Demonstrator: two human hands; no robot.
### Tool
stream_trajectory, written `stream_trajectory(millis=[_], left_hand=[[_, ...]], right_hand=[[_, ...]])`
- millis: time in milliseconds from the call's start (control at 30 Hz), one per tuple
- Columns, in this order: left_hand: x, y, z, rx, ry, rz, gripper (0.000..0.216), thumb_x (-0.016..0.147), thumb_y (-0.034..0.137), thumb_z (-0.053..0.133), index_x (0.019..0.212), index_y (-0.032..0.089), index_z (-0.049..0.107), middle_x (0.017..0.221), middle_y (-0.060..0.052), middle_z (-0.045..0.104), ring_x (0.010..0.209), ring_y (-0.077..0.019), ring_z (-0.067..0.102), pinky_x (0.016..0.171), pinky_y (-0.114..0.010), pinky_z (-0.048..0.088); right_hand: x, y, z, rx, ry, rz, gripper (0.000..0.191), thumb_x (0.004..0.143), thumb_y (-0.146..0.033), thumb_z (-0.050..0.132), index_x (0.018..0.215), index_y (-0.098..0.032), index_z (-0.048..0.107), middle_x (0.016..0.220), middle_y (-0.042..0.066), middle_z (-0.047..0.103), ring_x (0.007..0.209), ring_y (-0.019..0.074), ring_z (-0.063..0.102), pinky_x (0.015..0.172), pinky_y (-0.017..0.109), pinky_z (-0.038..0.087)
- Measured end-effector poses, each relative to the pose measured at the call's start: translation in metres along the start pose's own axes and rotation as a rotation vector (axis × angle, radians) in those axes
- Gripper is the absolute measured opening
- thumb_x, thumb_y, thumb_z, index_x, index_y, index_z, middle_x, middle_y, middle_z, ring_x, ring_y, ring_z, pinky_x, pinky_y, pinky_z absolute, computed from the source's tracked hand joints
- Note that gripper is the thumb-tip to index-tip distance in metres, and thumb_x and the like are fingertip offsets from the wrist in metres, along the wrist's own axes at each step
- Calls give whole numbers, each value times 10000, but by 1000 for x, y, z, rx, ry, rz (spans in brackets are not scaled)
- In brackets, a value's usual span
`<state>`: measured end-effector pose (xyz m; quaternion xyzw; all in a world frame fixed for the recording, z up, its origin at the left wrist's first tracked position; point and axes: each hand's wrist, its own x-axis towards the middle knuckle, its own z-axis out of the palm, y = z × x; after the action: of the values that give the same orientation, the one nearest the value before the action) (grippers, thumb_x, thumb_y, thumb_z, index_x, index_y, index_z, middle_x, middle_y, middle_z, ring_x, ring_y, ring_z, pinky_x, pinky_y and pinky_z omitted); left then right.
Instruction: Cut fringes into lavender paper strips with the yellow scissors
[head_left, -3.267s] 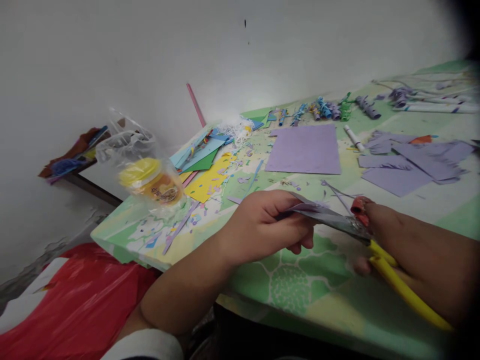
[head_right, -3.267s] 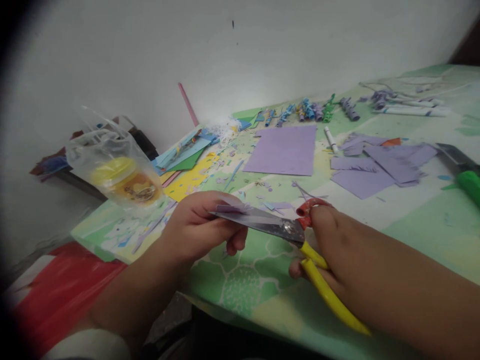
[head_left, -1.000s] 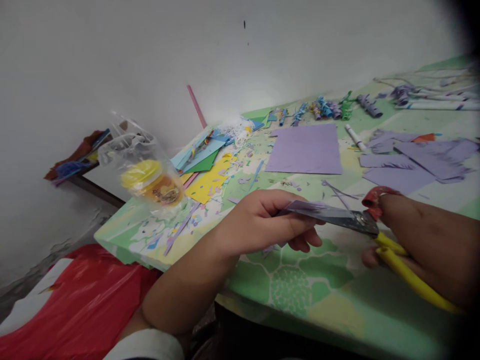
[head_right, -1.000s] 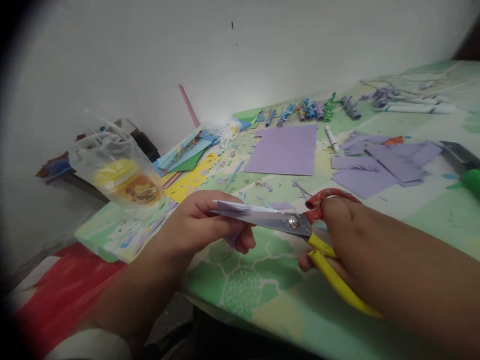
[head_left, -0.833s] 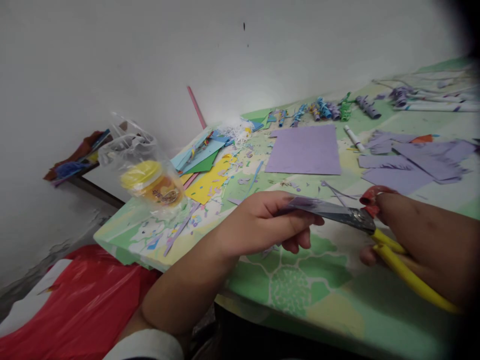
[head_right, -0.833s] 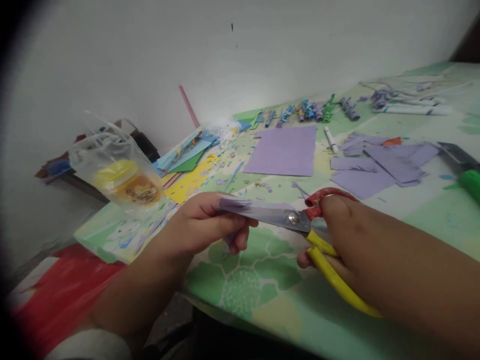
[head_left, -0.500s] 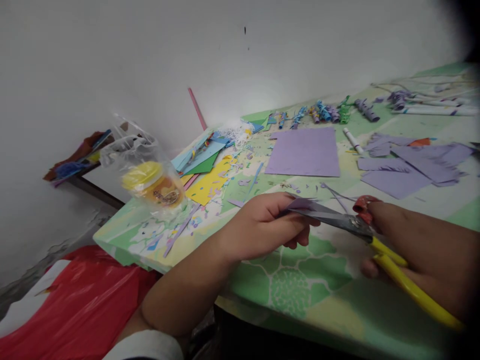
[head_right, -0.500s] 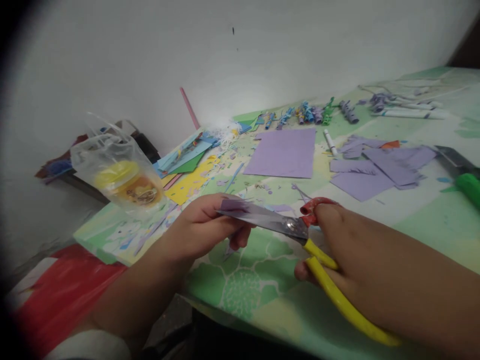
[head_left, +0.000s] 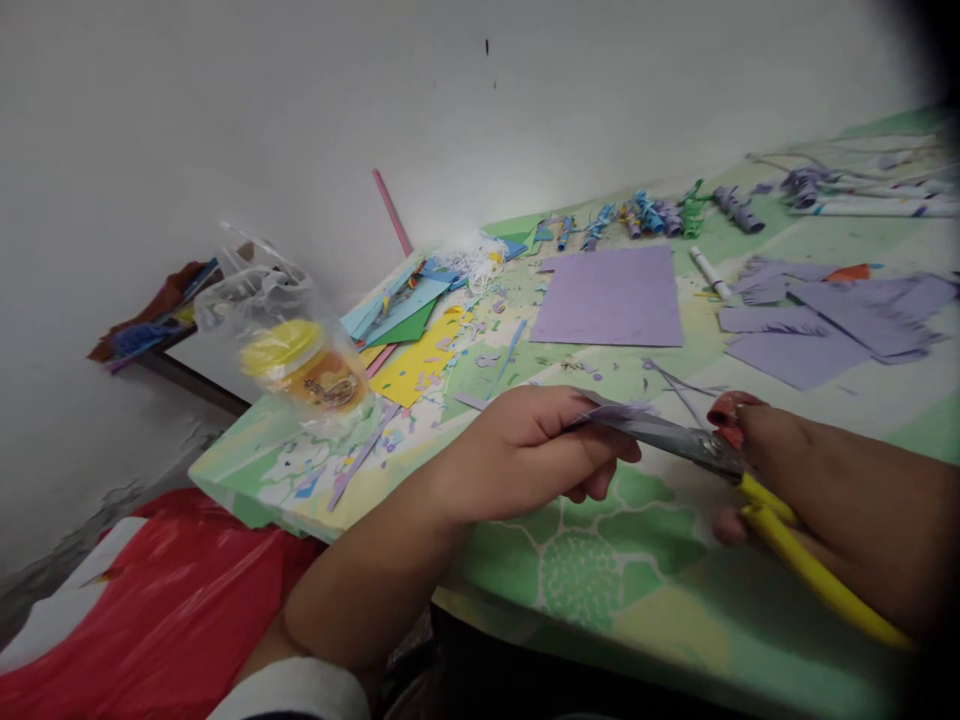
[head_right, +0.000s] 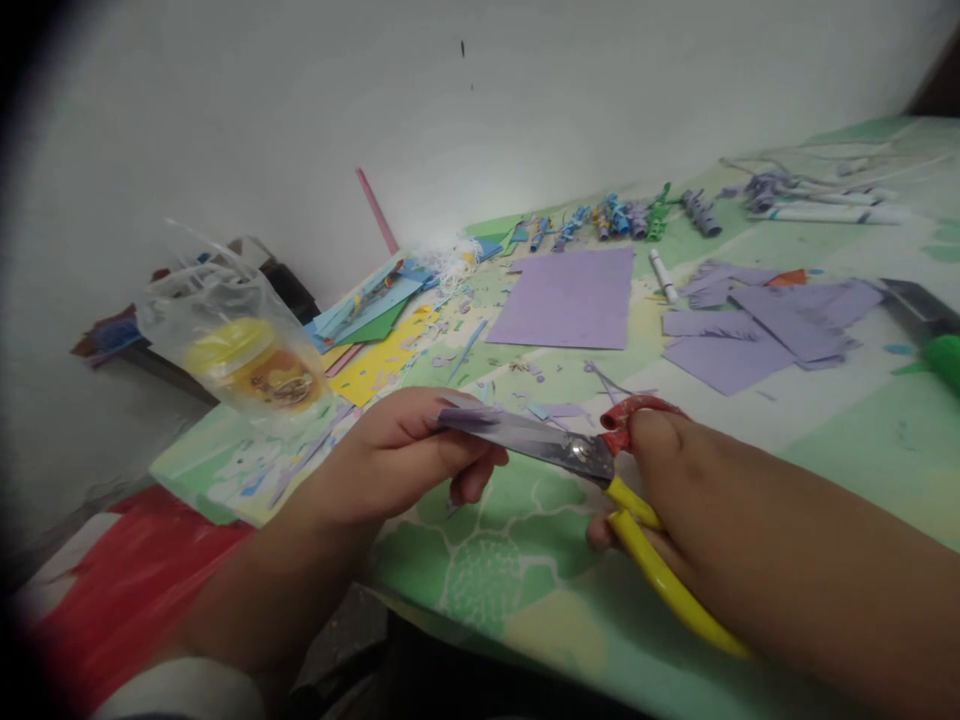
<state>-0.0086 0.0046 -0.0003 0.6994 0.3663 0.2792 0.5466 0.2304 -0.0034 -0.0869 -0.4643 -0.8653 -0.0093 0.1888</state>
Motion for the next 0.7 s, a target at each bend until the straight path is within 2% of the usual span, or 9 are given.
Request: stream_trajectory(millis=[200, 400, 567, 700], left_hand=[[0, 0, -1, -111, -44, -37, 138, 780, 234, 517, 710, 132, 578, 502, 39, 512, 444, -54, 471, 425, -162, 366], [-1, 0, -3, -207, -93, -52, 152, 779, 249, 539, 702, 126, 585, 484, 41, 503, 423, -46, 457, 421, -164, 358], [-2, 2, -3, -151, -5, -17, 153, 776, 248, 545, 679, 136, 581, 509, 32, 521, 458, -52, 485, 437, -159, 378], [-2, 3, -2, -47, 41, 20, 184, 804, 248, 501, 660, 143, 546, 556, 28, 532, 474, -49, 483, 463, -164, 399]], right_hand=[[4, -2, -3, 42, -57, 58, 305, 807, -519, 417, 987, -280, 360, 873, 48, 607, 696, 231, 659, 616, 375, 554], [4, -2, -6, -24, 12, 5, 357, 810, -544, 381, 1016, -253, 360, 938, 112, 605, 790, 303, 659, 646, 429, 551], [1, 2, -5, -16, 9, -40, 470, 821, -521, 356, 1190, -237, 297, 1073, 157, 576, 965, 358, 609, 724, 468, 540], [1, 0, -5, 29, -56, -2, 470, 821, -542, 357, 1196, -268, 284, 1105, 149, 566, 971, 335, 608, 790, 481, 524]])
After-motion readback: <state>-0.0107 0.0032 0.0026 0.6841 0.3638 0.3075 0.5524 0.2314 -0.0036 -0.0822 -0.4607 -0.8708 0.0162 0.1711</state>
